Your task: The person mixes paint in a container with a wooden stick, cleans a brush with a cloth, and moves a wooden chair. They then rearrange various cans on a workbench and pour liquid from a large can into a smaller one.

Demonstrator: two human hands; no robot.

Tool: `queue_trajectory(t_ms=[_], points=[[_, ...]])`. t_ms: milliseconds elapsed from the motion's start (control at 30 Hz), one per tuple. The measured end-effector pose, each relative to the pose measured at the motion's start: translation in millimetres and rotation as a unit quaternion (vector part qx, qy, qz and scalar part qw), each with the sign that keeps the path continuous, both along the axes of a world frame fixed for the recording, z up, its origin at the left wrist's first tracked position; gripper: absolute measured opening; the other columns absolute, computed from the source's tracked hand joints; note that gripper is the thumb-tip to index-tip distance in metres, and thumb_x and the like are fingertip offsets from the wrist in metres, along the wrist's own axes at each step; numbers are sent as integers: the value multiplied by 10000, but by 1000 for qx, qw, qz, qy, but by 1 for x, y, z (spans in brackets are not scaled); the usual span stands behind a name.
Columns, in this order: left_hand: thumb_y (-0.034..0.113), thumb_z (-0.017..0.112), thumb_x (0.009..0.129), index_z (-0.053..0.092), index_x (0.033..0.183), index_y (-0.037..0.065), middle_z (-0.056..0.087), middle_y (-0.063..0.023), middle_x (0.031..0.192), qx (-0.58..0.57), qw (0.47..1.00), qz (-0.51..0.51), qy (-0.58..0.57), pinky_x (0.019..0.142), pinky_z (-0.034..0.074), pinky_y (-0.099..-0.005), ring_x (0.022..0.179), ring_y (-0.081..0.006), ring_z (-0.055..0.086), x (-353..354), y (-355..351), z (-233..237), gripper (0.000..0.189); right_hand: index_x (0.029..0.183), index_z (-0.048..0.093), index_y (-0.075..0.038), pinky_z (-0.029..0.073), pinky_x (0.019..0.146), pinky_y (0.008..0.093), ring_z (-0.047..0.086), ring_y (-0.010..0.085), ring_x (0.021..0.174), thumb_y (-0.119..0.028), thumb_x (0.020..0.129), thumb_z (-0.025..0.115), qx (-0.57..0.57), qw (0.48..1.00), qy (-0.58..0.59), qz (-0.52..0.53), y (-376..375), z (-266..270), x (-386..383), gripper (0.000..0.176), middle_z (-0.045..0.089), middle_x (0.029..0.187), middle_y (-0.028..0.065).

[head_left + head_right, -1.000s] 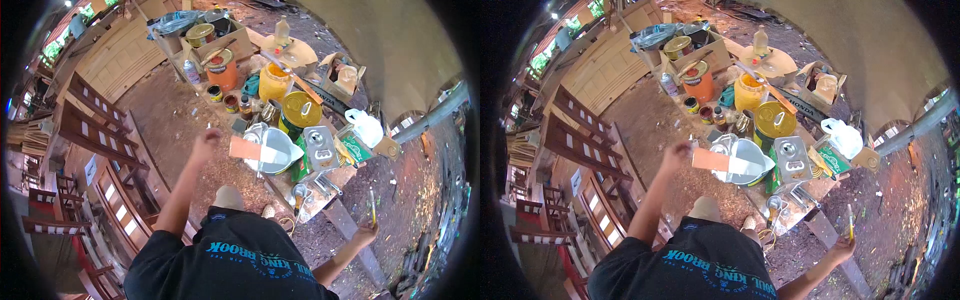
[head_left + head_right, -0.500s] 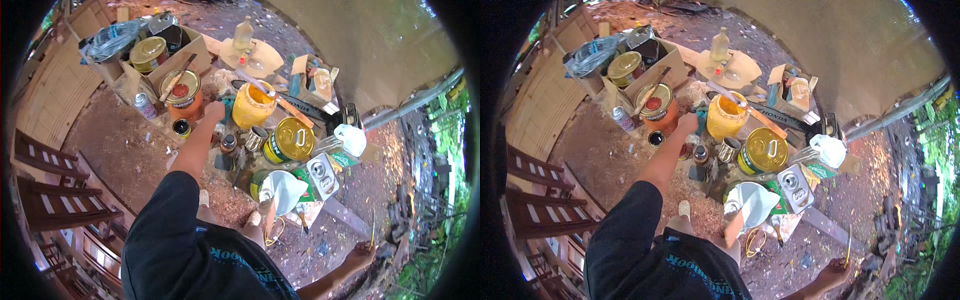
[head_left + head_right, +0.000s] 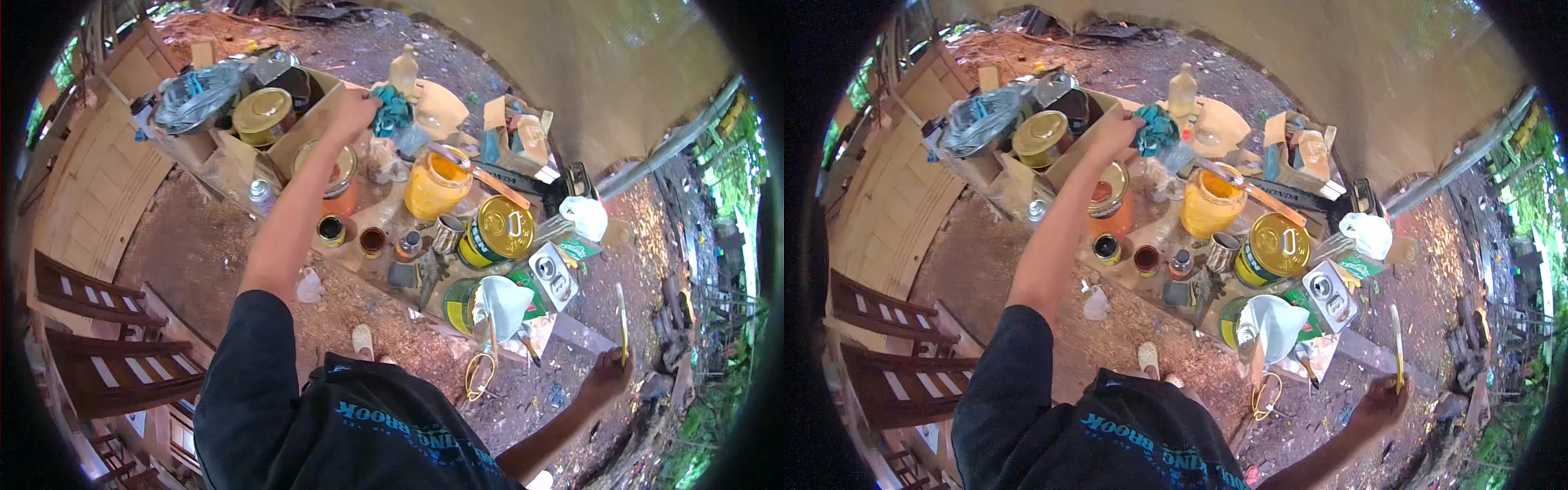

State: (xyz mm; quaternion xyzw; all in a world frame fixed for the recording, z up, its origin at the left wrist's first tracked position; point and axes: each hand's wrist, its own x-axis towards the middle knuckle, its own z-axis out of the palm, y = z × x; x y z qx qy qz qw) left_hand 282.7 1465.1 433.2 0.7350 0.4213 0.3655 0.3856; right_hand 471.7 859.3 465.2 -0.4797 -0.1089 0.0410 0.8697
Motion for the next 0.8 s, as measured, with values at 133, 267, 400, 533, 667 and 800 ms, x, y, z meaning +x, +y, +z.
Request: queue_trajectory(t_ms=[133, 267, 400, 533, 667, 800], points=[[245, 623, 798, 664, 864, -41, 645, -158, 722, 66, 997, 1, -42, 652, 471, -350, 694, -225, 626, -32, -14, 47, 296, 1038, 581, -5, 378, 614, 240, 489, 99, 701, -249, 955, 484, 16, 999, -14, 42, 30, 11, -5, 275, 551, 767, 26], [208, 626, 826, 655, 862, -44, 621, -75, 680, 125, 990, 58, 17, 621, 445, -316, 670, -143, 583, -53, -50, 94, 256, 968, 551, -12, 353, 612, 248, 453, 117, 677, -273, 963, 464, 30, 992, -47, 117, 50, 26, -14, 275, 511, 768, 42], [237, 632, 821, 659, 855, -19, 621, -94, 666, 154, 982, 105, -36, 597, 443, -331, 628, -156, 570, -113, -99, 121, 260, 939, 535, -1, 353, 598, 245, 443, 133, 674, -225, 967, 422, 1, 990, -62, 126, 61, 39, -40, 252, 480, 767, 61], [226, 626, 875, 658, 827, 9, 573, 4, 656, 88, 979, 130, -129, 562, 401, -273, 638, -67, 498, -202, -182, 114, 225, 935, 513, 7, 364, 592, 250, 432, 133, 658, -238, 964, 412, -201, 943, -264, -8, 68, 23, -63, 267, 443, 735, 51], [246, 620, 889, 632, 773, 16, 531, 15, 626, 16, 958, 282, -55, 537, 394, -292, 601, -77, 461, -281, -276, 72, 258, 1212, 486, 42, 440, 719, 248, 520, 152, 788, -239, 979, 435, 2, 956, 46, 291, 80, 18, -101, 369, 548, 945, 114], [333, 594, 911, 642, 778, 21, 570, -16, 640, -126, 953, 275, -10, 587, 427, -333, 626, -97, 488, -332, -306, -36, 342, 1070, 527, -19, 442, 640, 246, 505, 127, 724, -204, 966, 445, -69, 865, -123, 482, 134, -36, -164, 227, 524, 854, 62]])
